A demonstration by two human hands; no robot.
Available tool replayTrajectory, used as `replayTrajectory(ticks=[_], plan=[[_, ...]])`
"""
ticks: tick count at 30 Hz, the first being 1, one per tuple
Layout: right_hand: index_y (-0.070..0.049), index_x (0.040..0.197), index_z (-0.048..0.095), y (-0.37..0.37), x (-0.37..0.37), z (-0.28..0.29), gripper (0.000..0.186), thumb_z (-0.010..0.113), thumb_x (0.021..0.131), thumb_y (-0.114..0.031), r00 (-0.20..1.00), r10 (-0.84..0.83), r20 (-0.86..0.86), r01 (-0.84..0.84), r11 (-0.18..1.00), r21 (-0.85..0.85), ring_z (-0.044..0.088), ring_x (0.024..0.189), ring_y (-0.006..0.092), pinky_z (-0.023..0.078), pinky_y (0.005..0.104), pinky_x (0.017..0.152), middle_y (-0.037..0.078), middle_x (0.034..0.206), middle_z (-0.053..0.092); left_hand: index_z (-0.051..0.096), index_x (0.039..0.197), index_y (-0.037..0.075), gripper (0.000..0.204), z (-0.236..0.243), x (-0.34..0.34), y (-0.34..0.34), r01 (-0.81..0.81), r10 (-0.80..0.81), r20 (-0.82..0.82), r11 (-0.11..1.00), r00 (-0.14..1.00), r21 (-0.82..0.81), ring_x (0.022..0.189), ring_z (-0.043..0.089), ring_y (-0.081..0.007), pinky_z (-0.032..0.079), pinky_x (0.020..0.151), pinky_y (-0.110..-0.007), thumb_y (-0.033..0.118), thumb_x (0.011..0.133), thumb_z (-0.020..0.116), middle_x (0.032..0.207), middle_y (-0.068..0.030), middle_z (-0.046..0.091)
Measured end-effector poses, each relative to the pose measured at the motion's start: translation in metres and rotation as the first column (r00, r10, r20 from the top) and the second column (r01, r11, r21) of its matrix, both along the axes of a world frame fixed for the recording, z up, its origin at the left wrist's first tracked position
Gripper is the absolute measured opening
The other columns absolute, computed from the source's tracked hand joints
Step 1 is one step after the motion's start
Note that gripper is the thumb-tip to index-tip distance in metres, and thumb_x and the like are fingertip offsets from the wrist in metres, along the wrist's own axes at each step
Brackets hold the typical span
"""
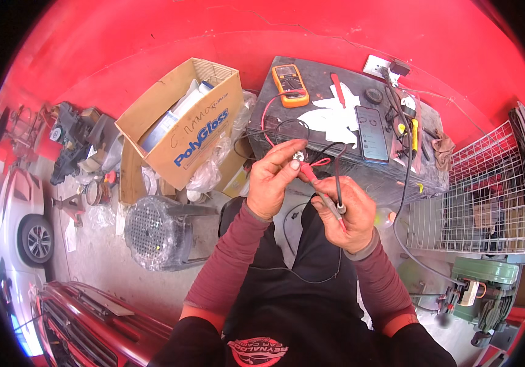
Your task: Testing electrical wires and connectors using a multimeter and a mobile application.
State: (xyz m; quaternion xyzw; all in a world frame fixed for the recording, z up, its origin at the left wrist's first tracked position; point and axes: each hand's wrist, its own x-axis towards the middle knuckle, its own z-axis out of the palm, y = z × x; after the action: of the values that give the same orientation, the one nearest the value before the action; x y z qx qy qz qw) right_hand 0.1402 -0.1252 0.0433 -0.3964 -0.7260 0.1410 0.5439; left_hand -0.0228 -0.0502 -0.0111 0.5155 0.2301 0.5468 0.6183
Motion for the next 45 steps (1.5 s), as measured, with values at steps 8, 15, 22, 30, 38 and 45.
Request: replayTrajectory(ticks=[8, 15, 22, 30, 38, 45], plan=[[-0.001, 0.103, 0.066, 0.000, -0.002, -0.013, 0.029, 0.075, 0.076, 0.004, 0.997, 0.011, 0.076, -0.012, 1.000, 0.019, 0.069, 0.081, 0.0261, 0.055, 0.0320, 0.068, 0.014, 0.097, 0.068, 0.059, 0.127, -0.006, 0.033, -0.003, 0.004, -0.002, 0.070, 0.002, 0.239, 0.953, 0.971, -0.293, 0.099, 0.067, -0.0198, 0.054, 0.086, -0.032, 0.002, 0.096, 0.057, 0.141, -0.0157, 0.052], [-0.001, 0.108, 0.065, 0.002, -0.003, -0.020, 0.043, 0.068, 0.066, 0.007, 0.994, 0.061, 0.095, -0.068, 0.995, 0.070, 0.069, 0.072, 0.0250, 0.056, 0.0328, 0.063, 0.013, 0.092, 0.065, 0.061, 0.125, -0.004, 0.030, 0.000, 0.000, -0.007, 0.090, -0.009, 0.198, 0.909, 0.980, -0.407, 0.093, 0.068, -0.0215, 0.056, 0.083, -0.034, 0.000, 0.095, 0.057, 0.107, -0.0120, 0.068], [-0.002, 0.107, 0.065, 0.004, -0.002, -0.017, 0.045, 0.072, 0.064, 0.005, 0.989, 0.057, 0.134, -0.070, 0.993, 0.094, 0.068, 0.071, 0.0252, 0.054, 0.0336, 0.061, 0.011, 0.091, 0.064, 0.059, 0.123, -0.007, 0.029, 0.012, -0.003, -0.003, 0.106, -0.016, 0.191, 0.875, 0.982, -0.472, 0.095, 0.069, -0.0234, 0.058, 0.082, -0.034, 0.003, 0.097, 0.055, 0.104, -0.0118, 0.066], [-0.003, 0.107, 0.065, 0.005, 0.001, -0.016, 0.047, 0.074, 0.061, 0.002, 0.986, 0.046, 0.161, -0.066, 0.990, 0.126, 0.067, 0.072, 0.0249, 0.054, 0.0334, 0.061, 0.010, 0.091, 0.064, 0.054, 0.131, -0.004, 0.035, 0.020, -0.007, -0.002, 0.222, -0.153, 0.178, 0.850, 0.972, -0.478, 0.096, 0.069, -0.0203, 0.058, 0.081, -0.033, 0.006, 0.097, 0.055, 0.111, -0.0132, 0.068], [-0.003, 0.109, 0.066, 0.001, 0.002, -0.014, 0.048, 0.074, 0.062, 0.001, 0.982, 0.034, 0.186, -0.055, 0.992, 0.111, 0.068, 0.073, 0.0248, 0.055, 0.0335, 0.062, 0.010, 0.093, 0.064, 0.047, 0.137, -0.004, 0.050, 0.022, -0.008, -0.006, 0.320, -0.229, 0.252, 0.845, 0.940, -0.429, 0.093, 0.068, -0.0195, 0.058, 0.078, -0.027, 0.002, 0.090, 0.065, 0.114, -0.0137, 0.065], [-0.003, 0.113, 0.064, -0.003, 0.003, -0.014, 0.051, 0.075, 0.063, 0.001, 0.992, 0.028, 0.123, -0.027, 1.000, -0.007, 0.068, 0.081, 0.0300, 0.056, 0.0347, 0.063, 0.013, 0.103, 0.063, 0.042, 0.139, -0.005, 0.062, 0.021, -0.013, -0.002, 0.313, -0.203, 0.276, 0.835, 0.939, -0.452, 0.091, 0.069, -0.0206, 0.058, 0.080, -0.035, -0.004, 0.084, 0.071, 0.113, -0.0114, 0.062]])
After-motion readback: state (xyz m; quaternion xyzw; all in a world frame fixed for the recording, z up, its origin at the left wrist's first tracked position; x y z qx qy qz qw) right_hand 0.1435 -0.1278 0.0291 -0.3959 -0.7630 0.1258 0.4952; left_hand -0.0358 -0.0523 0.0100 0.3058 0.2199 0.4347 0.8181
